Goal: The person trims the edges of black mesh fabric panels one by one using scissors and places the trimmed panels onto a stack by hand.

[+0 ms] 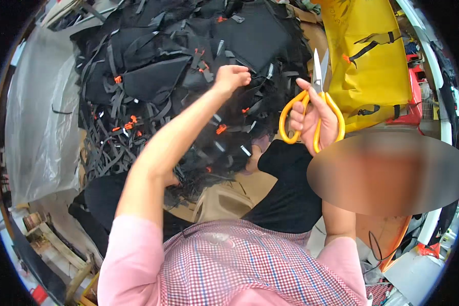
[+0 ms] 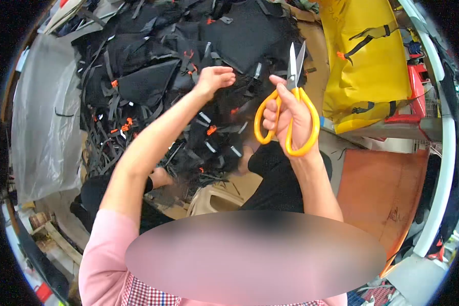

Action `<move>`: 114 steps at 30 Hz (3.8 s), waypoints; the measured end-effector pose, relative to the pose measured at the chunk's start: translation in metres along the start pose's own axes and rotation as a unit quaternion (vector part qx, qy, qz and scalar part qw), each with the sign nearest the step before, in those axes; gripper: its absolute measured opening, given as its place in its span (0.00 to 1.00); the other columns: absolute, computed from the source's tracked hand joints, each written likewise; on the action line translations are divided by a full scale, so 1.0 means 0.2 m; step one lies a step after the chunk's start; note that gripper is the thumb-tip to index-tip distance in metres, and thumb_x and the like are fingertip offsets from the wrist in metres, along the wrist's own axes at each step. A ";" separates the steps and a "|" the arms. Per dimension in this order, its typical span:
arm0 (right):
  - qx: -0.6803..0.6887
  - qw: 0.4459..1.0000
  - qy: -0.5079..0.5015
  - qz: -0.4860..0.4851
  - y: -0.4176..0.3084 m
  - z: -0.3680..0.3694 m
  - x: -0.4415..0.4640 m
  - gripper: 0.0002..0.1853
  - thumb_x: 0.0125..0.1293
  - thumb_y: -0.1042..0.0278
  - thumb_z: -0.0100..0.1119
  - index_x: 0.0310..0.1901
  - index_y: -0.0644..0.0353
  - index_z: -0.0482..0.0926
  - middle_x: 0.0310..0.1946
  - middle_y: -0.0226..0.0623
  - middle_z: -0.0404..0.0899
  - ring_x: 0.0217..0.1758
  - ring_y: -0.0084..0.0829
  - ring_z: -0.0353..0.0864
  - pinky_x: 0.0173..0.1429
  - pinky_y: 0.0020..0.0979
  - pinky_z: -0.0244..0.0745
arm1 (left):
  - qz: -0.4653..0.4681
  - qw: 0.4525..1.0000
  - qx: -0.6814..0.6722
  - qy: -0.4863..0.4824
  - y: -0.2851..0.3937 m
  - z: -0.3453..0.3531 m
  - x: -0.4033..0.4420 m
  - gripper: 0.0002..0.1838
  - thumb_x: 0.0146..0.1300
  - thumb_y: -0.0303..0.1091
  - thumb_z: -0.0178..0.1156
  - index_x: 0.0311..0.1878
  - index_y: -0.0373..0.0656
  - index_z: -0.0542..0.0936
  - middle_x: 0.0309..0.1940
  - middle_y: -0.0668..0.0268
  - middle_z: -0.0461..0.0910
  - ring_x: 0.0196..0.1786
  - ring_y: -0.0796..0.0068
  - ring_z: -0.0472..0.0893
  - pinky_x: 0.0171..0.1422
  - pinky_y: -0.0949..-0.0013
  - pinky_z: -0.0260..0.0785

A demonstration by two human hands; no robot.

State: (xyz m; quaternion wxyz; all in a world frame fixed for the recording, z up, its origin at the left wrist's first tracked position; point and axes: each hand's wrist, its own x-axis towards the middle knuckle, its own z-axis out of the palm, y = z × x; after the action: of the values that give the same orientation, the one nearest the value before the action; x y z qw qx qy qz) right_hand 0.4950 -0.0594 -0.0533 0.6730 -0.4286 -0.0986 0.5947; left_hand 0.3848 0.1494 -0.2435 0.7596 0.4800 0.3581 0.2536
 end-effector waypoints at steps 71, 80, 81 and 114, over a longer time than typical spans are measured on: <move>-0.512 0.832 -0.206 -0.063 0.82 0.26 -0.80 0.26 0.53 0.75 0.69 0.56 0.57 0.75 0.36 0.29 0.73 0.39 0.21 0.72 0.46 0.26 0.72 | -0.009 0.675 0.737 -0.007 1.23 -1.23 -2.20 0.26 0.39 0.47 0.79 0.33 0.35 0.83 0.27 0.54 0.82 0.31 0.65 0.81 0.39 0.61 0.71; -0.499 0.856 -0.131 -0.015 0.91 0.29 -0.82 0.27 0.53 0.72 0.71 0.56 0.59 0.75 0.37 0.29 0.75 0.38 0.21 0.73 0.45 0.25 0.71 | 0.150 0.467 0.830 0.265 1.11 -1.39 -1.99 0.21 0.50 0.37 0.73 0.46 0.39 0.80 0.39 0.57 0.80 0.45 0.60 0.81 0.48 0.61 0.71; -0.492 0.860 -0.131 -0.013 0.92 0.29 -0.81 0.27 0.53 0.71 0.71 0.56 0.59 0.75 0.40 0.32 0.77 0.40 0.24 0.75 0.48 0.27 0.72 | 0.230 0.328 0.863 0.308 1.04 -1.32 -2.00 0.21 0.52 0.36 0.71 0.48 0.39 0.80 0.40 0.57 0.79 0.47 0.59 0.80 0.49 0.60 0.71; -0.598 0.692 -0.396 0.076 0.76 0.36 -0.68 0.40 0.56 0.38 0.68 0.61 0.62 0.76 0.49 0.50 0.82 0.49 0.41 0.83 0.54 0.39 0.76 | 0.400 0.703 0.562 0.174 0.10 -0.23 -2.38 0.18 0.48 0.20 0.62 0.46 0.38 0.85 0.51 0.64 0.82 0.56 0.64 0.79 0.59 0.59 0.71</move>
State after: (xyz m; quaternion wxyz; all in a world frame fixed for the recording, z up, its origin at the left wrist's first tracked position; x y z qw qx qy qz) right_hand 0.3023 -0.1589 -0.0643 0.1252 -0.4714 -0.6581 0.5735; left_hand 0.0549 -0.1649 -0.0951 0.1003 0.8633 0.3346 0.3642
